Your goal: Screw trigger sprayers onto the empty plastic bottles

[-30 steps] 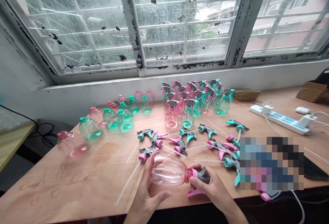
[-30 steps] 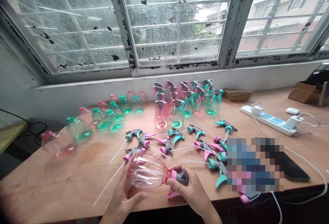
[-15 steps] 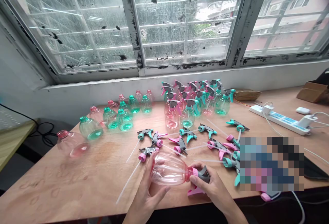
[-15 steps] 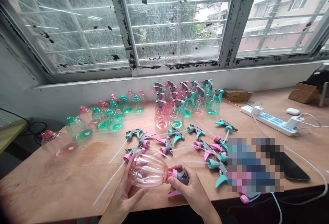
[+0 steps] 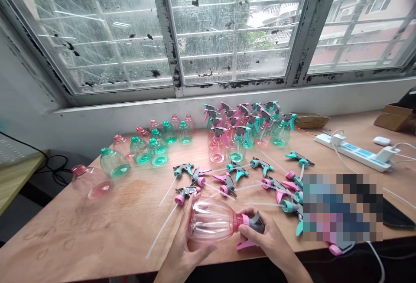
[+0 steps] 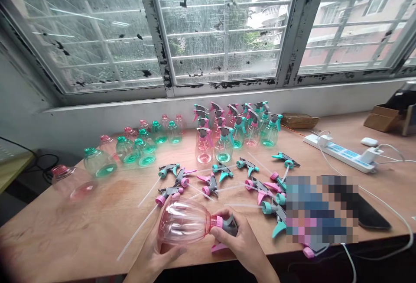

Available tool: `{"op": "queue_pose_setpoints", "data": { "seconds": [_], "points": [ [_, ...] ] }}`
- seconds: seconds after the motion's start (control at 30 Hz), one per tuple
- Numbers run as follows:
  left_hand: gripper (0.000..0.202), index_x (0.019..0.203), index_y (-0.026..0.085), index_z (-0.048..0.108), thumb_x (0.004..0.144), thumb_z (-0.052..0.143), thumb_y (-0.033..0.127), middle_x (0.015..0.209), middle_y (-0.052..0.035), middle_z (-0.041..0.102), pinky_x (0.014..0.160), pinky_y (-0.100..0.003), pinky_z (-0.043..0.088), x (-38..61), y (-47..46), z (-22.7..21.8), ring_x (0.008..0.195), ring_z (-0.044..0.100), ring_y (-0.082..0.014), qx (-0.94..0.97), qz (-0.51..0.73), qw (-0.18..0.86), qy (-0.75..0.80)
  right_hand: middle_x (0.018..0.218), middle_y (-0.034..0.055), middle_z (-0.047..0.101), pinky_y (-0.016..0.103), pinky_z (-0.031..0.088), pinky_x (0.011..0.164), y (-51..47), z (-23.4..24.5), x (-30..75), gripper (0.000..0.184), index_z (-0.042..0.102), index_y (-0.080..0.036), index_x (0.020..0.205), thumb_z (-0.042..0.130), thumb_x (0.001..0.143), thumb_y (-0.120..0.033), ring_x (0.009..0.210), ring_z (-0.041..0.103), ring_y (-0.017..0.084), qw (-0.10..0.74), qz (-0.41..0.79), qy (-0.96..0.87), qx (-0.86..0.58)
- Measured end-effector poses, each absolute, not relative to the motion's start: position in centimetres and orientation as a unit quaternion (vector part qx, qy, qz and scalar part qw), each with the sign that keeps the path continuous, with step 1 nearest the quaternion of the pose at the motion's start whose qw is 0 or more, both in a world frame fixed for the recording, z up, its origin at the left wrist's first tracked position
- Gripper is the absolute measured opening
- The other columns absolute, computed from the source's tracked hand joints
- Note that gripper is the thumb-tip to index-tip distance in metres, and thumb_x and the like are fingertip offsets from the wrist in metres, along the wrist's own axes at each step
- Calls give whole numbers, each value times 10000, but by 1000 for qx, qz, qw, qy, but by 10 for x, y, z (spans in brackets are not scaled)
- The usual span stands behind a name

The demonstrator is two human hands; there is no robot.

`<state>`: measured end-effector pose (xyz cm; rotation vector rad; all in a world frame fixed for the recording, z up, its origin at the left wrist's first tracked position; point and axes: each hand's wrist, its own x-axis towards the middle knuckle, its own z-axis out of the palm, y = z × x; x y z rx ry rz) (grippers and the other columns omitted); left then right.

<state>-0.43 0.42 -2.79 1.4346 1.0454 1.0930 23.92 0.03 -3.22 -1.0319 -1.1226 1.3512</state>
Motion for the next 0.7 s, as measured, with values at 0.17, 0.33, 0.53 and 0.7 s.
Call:
{"op": "queue_pose_setpoints", "data": {
  "seconds": [0.17, 0.33, 0.53, 0.7],
  "points": [
    [1002, 1653, 391, 114, 890, 763, 425, 1760, -56, 164, 1304, -533, 170, -4, 3, -24, 1606, 167, -360, 603, 458, 490, 432, 662, -12, 704, 297, 578, 606, 0, -32, 239, 446, 678, -187, 956, 861, 772, -549, 593, 703, 205, 526, 567, -467, -430],
    [1162, 1658, 370, 104, 787, 870, 437, 1757, -66, 177, 1315, -541, 93, -4, 3, -21, 1617, 79, -366, 606, 447, 486, 443, 674, -10, 697, 296, 575, 598, -1, -32, 239, 422, 697, -184, 958, 859, 780, -531, 597, 694, 200, 524, 552, -480, -435],
    [1090, 1661, 340, 144, 825, 837, 435, 1746, -73, 219, 1309, -540, 173, -3, 3, -17, 1610, 114, -386, 606, 454, 502, 418, 696, -9, 702, 301, 571, 597, 0, -32, 239, 431, 696, -189, 949, 880, 753, -526, 597, 689, 200, 526, 558, -470, -438],
    [1062, 1657, 378, 114, 855, 810, 410, 1761, -60, 147, 1290, -525, 253, -3, 2, -16, 1587, 232, -378, 617, 442, 493, 425, 645, -9, 702, 303, 551, 605, -1, -30, 239, 442, 690, -185, 950, 861, 765, -548, 587, 691, 211, 524, 562, -466, -438]
  ]
}}
